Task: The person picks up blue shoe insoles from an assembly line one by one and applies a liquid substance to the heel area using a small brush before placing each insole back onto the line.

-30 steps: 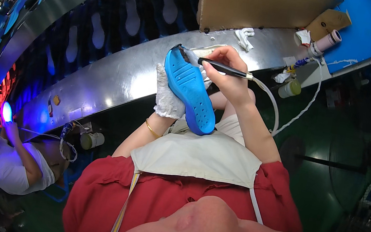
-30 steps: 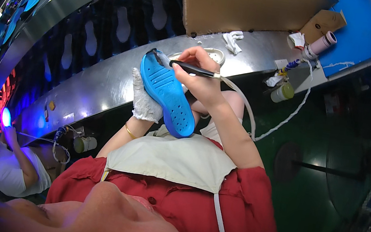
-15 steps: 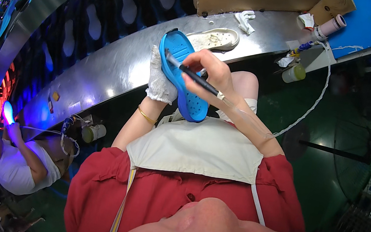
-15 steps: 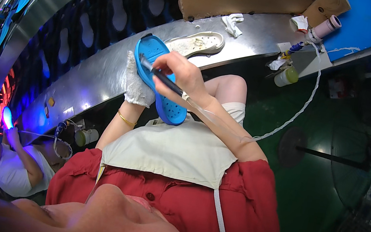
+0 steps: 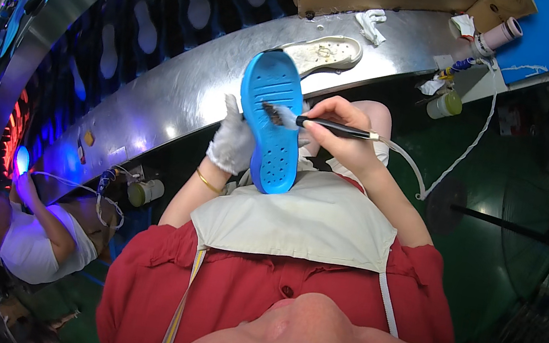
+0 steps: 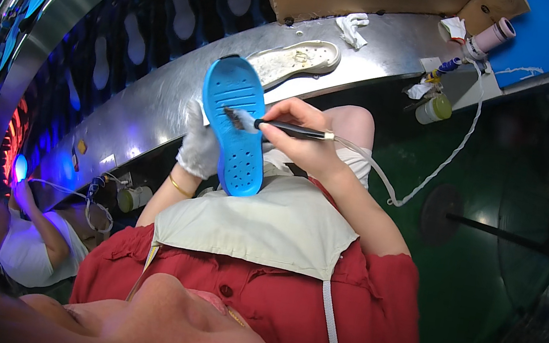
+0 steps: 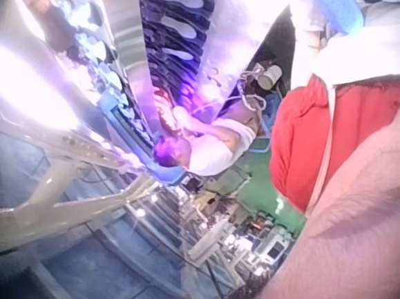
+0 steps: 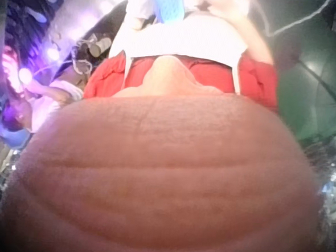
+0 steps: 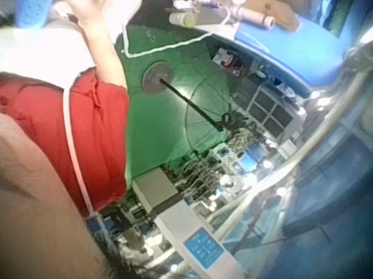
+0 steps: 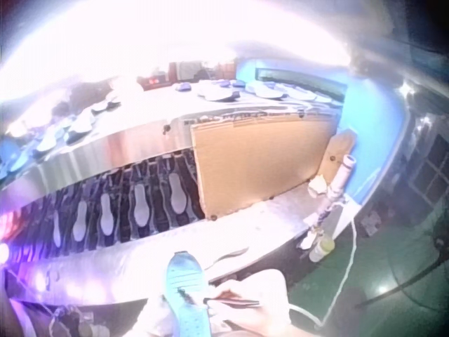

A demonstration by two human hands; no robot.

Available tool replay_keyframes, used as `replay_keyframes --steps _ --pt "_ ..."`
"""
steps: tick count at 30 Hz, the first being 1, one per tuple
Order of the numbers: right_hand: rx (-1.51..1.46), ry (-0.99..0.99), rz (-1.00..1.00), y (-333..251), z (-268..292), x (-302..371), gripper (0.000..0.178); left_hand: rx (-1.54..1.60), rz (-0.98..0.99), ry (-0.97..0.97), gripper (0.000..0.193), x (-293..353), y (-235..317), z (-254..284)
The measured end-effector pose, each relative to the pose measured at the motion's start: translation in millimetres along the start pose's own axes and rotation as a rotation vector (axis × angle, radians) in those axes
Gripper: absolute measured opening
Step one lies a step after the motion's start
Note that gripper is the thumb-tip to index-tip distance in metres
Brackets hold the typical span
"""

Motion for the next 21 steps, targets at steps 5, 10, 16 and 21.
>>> replay_keyframes --steps 5,10,16,21 --pt "0.170 -0.056 0.093 2 -10 1 0.013 -0.201 0.045 0.162 0.090 -6 -16 31" --pt "-0.077 0.061 0.033 -1 2 -19 0.013 -0.114 -0.250 0.276 0.102 -51 14 52" --pt "-0.020 -0.180 0.103 -28 -34 -24 0.009 -0.050 -0.362 0.054 0.073 -76 32 64" --pt "0.024 0.033 0.251 -33 -11 -30 0.010 0.123 -0.503 -0.054 0.067 -86 69 18"
Point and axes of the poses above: each hand's wrist, its own x-axis away from the middle knuckle, its own z-axis out of the back of the hand, y = z × x, the point moved 9 cm from there along -x, towards the middle knuckle, and after that the axes turned 13 degrees about -z, right-handed, at the moved point
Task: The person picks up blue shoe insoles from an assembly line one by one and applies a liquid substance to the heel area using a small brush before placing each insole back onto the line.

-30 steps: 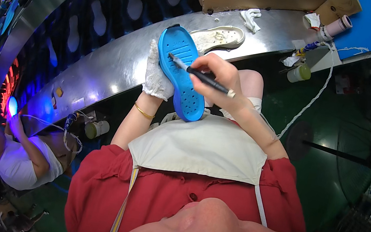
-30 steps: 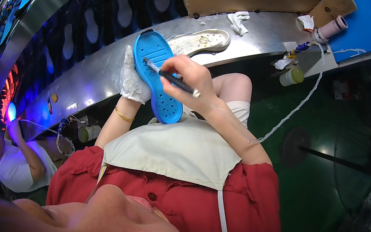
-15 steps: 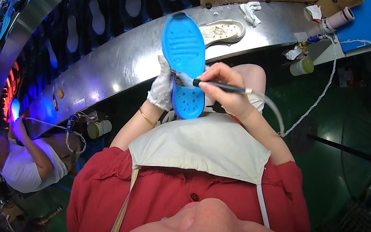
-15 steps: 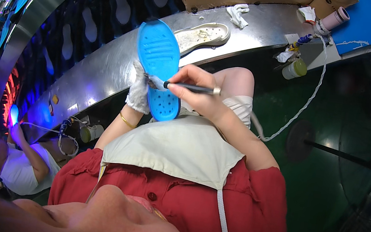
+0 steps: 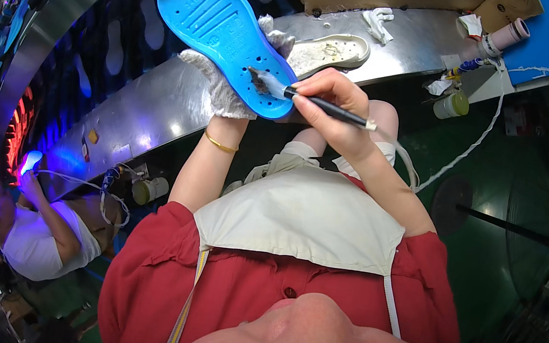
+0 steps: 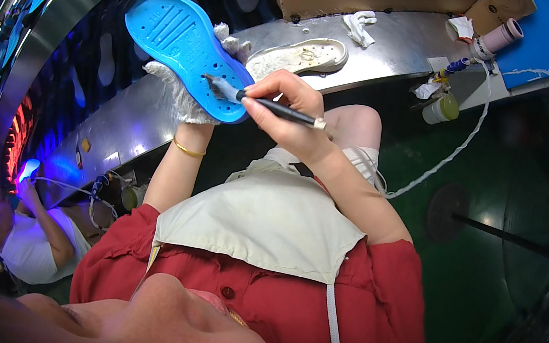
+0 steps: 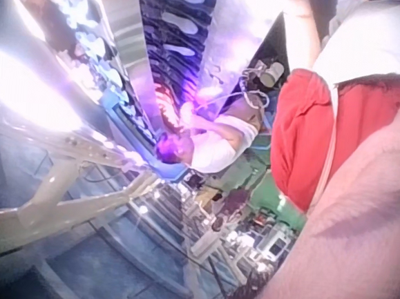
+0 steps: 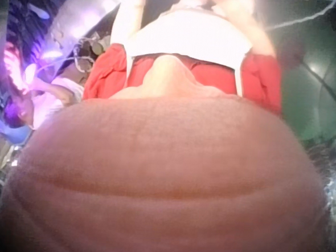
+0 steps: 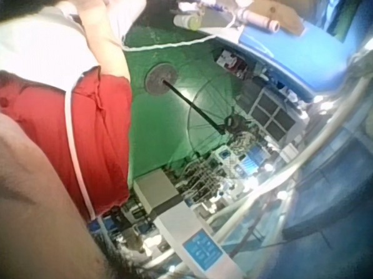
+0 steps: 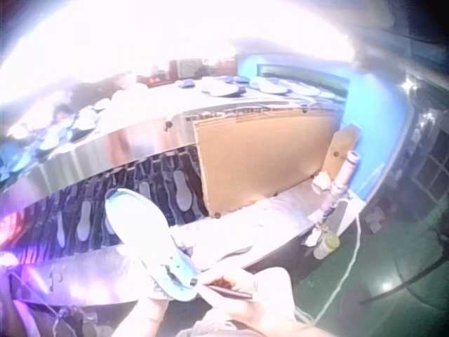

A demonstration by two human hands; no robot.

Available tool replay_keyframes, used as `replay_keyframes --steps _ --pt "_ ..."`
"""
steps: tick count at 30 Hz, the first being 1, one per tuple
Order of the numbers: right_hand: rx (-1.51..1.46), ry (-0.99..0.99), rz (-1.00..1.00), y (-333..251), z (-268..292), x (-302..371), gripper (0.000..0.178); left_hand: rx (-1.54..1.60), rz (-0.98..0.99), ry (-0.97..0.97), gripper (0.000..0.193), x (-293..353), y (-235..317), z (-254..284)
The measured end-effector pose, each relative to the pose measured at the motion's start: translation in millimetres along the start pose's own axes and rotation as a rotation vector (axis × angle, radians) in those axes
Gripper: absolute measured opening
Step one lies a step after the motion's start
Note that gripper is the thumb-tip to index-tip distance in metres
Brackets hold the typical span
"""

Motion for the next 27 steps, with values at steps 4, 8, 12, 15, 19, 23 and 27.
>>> replay_keyframes --steps 4,8,12,15,19,23,27 --pt "-0.104 -0.155 -0.154 7 -18 2 0.010 0.307 0.035 0.453 0.094 -13 13 -39" --pt "-0.488 -0.036 -0.522 38 3 6 0.011 0.212 0.003 -0.212 0.107 -11 15 -41" --pt "-0.132 -0.024 -0.281 28 4 1 0.011 0.135 0.081 -0.225 0.117 -15 12 -25" --pt "-0.285 -0.127 -0.623 53 -4 2 0.010 0.184 0.143 -0.338 0.124 -19 11 -37" --pt "-0.729 -0.243 -0.740 58 -5 -2 0.009 -0.070 0.112 -0.379 0.120 -29 13 -34" --pt "0.061 -0.138 -0.091 7 12 -17 0.010 -0.429 0.185 -0.303 0.123 -35 7 -31" --pt "0.030 -0.292 -0.321 24 2 -19 0.010 -0.621 0.355 -0.307 0.114 -38 -5 -31"
Point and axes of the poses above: each hand's wrist, its own x-axis away from the middle knuckle, its own z-axis out of the back of the hand, y = z × x, the point moved 9 cm from there along -x, towards the middle knuckle, and after that the axes turned 13 degrees about -z, right-handed, at the moved point
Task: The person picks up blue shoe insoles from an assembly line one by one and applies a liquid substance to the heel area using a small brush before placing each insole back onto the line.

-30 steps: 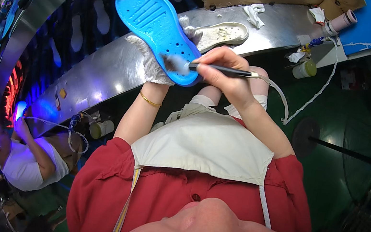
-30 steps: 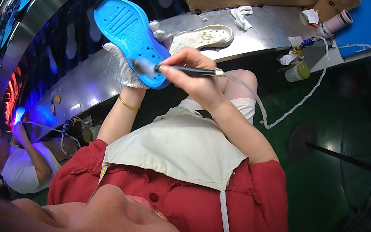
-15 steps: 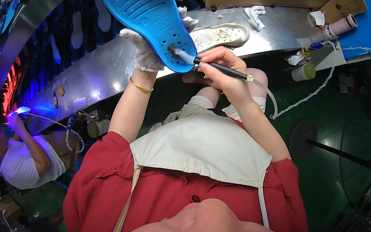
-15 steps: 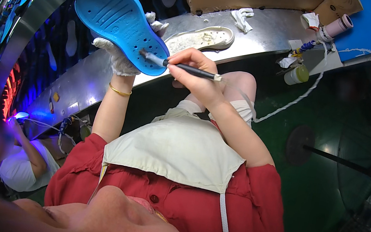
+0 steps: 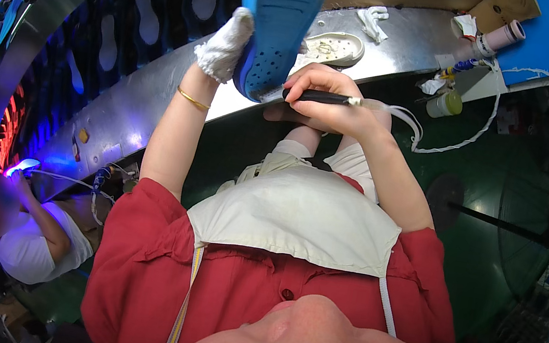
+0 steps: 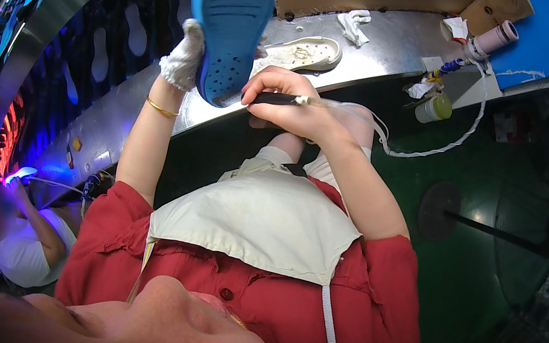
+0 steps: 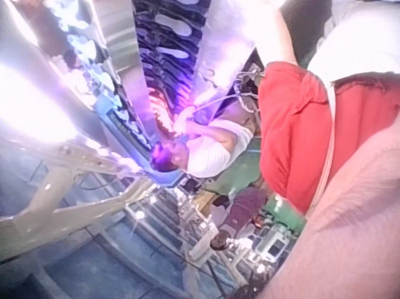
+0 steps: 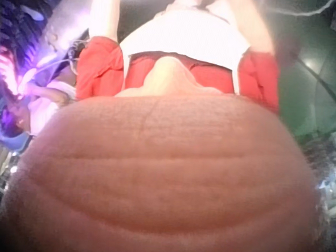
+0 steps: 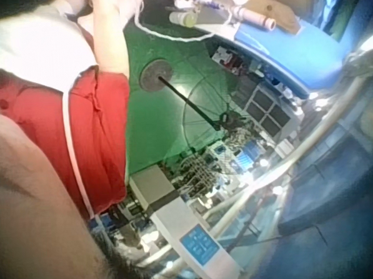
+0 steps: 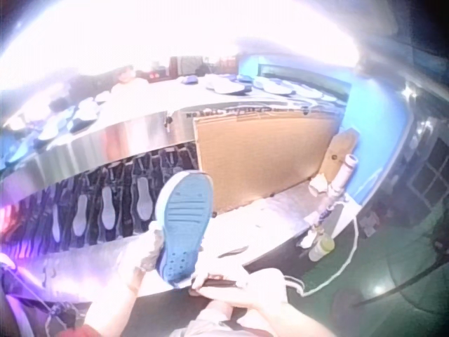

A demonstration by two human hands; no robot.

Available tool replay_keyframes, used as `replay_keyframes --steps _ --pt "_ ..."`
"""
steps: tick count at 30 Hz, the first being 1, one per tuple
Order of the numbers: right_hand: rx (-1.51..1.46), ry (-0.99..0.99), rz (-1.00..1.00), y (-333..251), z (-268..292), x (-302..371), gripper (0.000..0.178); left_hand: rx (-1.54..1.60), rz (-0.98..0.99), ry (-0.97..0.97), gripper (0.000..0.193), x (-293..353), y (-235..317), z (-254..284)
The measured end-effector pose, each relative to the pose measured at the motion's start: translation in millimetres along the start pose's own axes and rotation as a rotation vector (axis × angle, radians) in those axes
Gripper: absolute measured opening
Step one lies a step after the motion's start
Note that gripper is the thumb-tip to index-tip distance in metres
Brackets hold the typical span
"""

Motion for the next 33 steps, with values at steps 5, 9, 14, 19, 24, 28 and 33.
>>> replay_keyframes --steps 5,9,14,19,24,28,33 --pt "-0.193 -0.180 -0.154 -1 1 -5 0.008 -0.165 0.179 0.027 0.095 -6 -20 11" --pt "0.272 -0.004 0.036 -14 1 -10 0.007 -0.229 0.333 0.137 0.080 -6 -34 30" --pt "0.180 -0.169 -0.086 -10 0 -14 0.009 -0.222 0.403 0.177 0.060 -2 -42 32" --pt "0.385 0.007 0.071 -19 14 -22 0.011 -0.247 0.446 0.177 0.068 2 -41 38" --pt "0.147 -0.002 0.017 -26 30 -23 0.009 -0.220 0.489 0.204 0.071 11 -37 27" --pt "0.342 -0.066 0.112 -33 26 -20 0.009 -0.314 0.401 0.236 0.070 6 -23 33" --pt "0.109 -0.056 0.082 -53 35 -2 0.007 0.548 0.121 0.188 0.076 6 -4 32"
Point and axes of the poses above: each hand's wrist, its own x-axis away from the middle knuckle, its own z-axis out of the back of the hand, y = z × x, the point moved 9 cm from there along -x, towards the middle knuckle, and after that the axes turned 13 degrees about -z, right-handed, at the moved point
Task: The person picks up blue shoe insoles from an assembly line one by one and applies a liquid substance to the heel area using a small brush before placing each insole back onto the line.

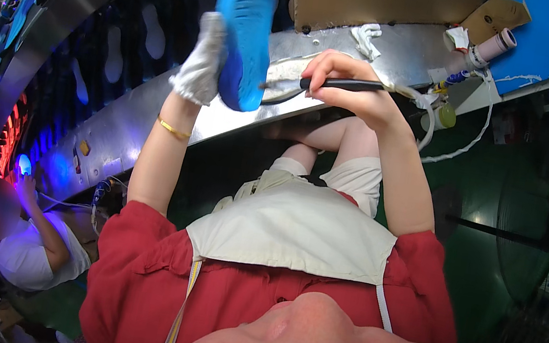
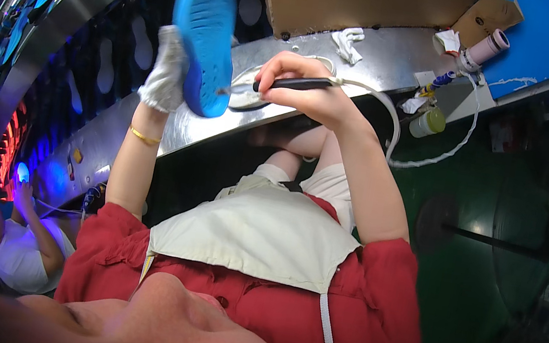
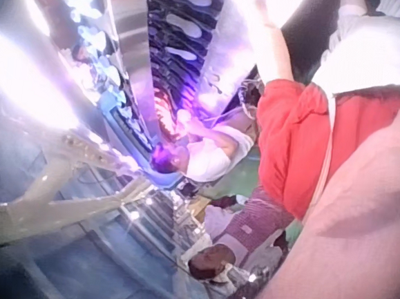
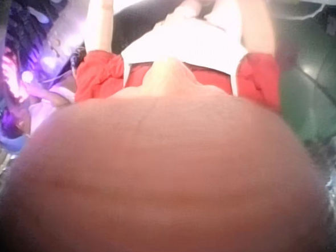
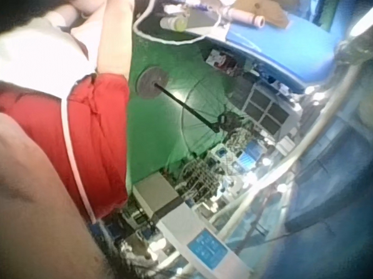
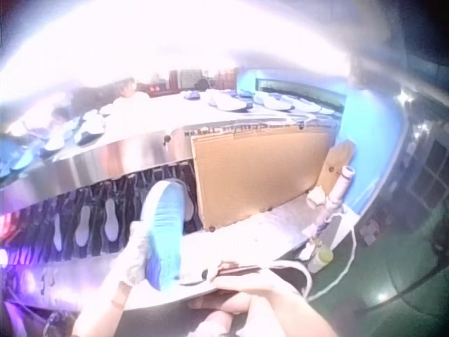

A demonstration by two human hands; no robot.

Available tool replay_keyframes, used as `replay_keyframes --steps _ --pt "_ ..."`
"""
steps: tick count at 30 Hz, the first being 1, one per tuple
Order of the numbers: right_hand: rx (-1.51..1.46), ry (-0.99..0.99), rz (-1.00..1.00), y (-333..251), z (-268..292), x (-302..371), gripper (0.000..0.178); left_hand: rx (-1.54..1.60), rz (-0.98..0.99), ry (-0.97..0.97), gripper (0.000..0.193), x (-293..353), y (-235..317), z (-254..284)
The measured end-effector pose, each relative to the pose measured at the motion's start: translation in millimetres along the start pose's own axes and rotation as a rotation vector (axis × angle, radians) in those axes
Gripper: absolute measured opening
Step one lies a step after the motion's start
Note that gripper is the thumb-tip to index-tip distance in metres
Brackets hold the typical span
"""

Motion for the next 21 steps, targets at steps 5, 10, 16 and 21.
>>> replay_keyframes --steps 5,10,16,21 --pt "-0.131 0.118 0.064 -1 1 10 0.017 0.358 0.040 -0.143 0.088 23 16 -4" --pt "-0.201 0.300 0.009 27 -1 10 0.018 0.338 -0.094 0.128 0.057 49 -43 15" --pt "-0.017 0.536 0.136 21 7 7 0.017 0.303 -0.113 0.065 0.067 54 -88 -27" --pt "0.050 0.342 0.164 17 -24 18 0.017 0.200 -0.176 0.171 0.067 43 -96 2"
Point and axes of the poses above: each hand's wrist, its own x-axis away from the middle knuckle, its own z-axis out of the back of the hand, y = z × x, the point moved 9 cm from there along -x, towards the middle knuckle, and after that the axes turned 13 degrees about -z, right-handed, at the moved point
